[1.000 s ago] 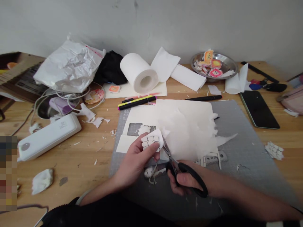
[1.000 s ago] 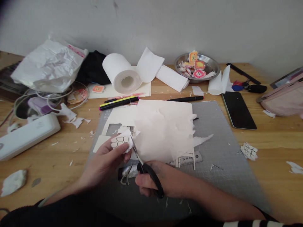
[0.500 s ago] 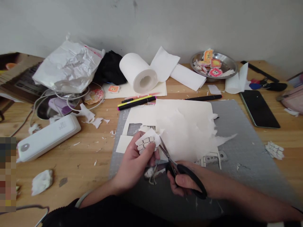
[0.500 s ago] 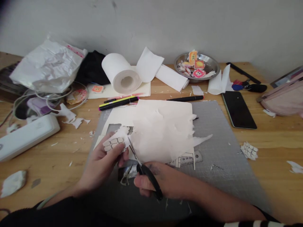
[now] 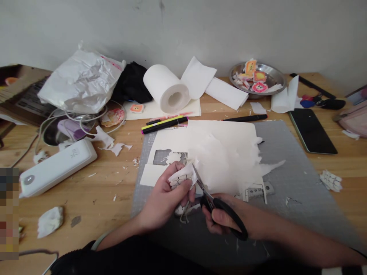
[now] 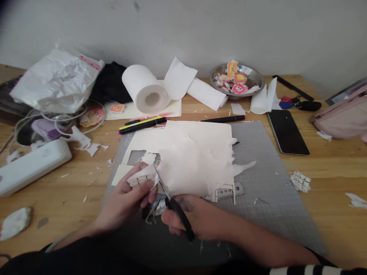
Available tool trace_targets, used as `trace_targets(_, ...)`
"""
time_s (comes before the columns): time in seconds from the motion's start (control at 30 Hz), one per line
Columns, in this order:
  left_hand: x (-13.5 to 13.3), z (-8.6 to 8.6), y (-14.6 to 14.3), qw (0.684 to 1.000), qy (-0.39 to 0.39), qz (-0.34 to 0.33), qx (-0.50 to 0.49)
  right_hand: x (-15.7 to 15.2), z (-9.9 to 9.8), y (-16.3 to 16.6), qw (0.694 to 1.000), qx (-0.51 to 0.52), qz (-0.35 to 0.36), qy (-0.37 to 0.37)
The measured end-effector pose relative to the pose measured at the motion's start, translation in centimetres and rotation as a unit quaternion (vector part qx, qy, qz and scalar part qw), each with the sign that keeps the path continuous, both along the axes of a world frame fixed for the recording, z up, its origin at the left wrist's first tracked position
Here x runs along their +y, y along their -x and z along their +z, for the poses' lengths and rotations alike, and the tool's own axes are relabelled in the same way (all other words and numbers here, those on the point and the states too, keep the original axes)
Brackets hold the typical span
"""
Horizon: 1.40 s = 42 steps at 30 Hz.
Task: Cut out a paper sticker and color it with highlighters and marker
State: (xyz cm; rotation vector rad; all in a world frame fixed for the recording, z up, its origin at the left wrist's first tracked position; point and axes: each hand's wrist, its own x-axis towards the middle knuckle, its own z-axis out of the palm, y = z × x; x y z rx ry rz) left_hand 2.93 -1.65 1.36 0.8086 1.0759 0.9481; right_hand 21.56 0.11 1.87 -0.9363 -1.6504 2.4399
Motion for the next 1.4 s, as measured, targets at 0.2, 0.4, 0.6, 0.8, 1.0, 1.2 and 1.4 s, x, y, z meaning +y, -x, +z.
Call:
trace_targets(0.2, 0.30, -0.09, 0.04, 0.998, 0.001, 0.046, -0.035, -0.56, -0.30, 0.40, 0.997, -0.048, -0.047, 0.031)
trace_targets(0.4, 0.34, -0.20, 0.02, 0.998, 0.010, 0.036, -0.058, -0.03, -0.26, 0.27, 0.999, -0.016, -0.023, 0.020)
trace_targets(0.6, 0.26, -0.38, 0.26, 0.999, 0.012, 0.011, -0.034, 0.16, -0.68, -0.36, 0.999, 0.043, -0.008, -0.004)
trace_targets(0.8, 0.36, -0.47, 0.16, 0.999, 0.008, 0.031, 0.018, 0.01, -0.29, -0.13, 1.000, 0.022, -0.008, -0.008)
trace_targets(1.0, 0.55, -0.59, 0.13, 0.998, 0.023, 0.034, 0.046, 0.16, 0.04, -0.06, 1.000, 0.010, -0.009, 0.000)
trace_targets(1.2, 0.38, -0.64, 0.34, 0.997, 0.042, 0.023, 0.057, 0.01, -0.33, -0.14, 0.999, 0.025, -0.027, 0.030)
trace_targets(1.4, 0.39, -0.76, 0.56, 0.997, 0.039, 0.014, 0.061, -0.07, -0.01, 0.06, 1.000, -0.007, -0.018, 0.012)
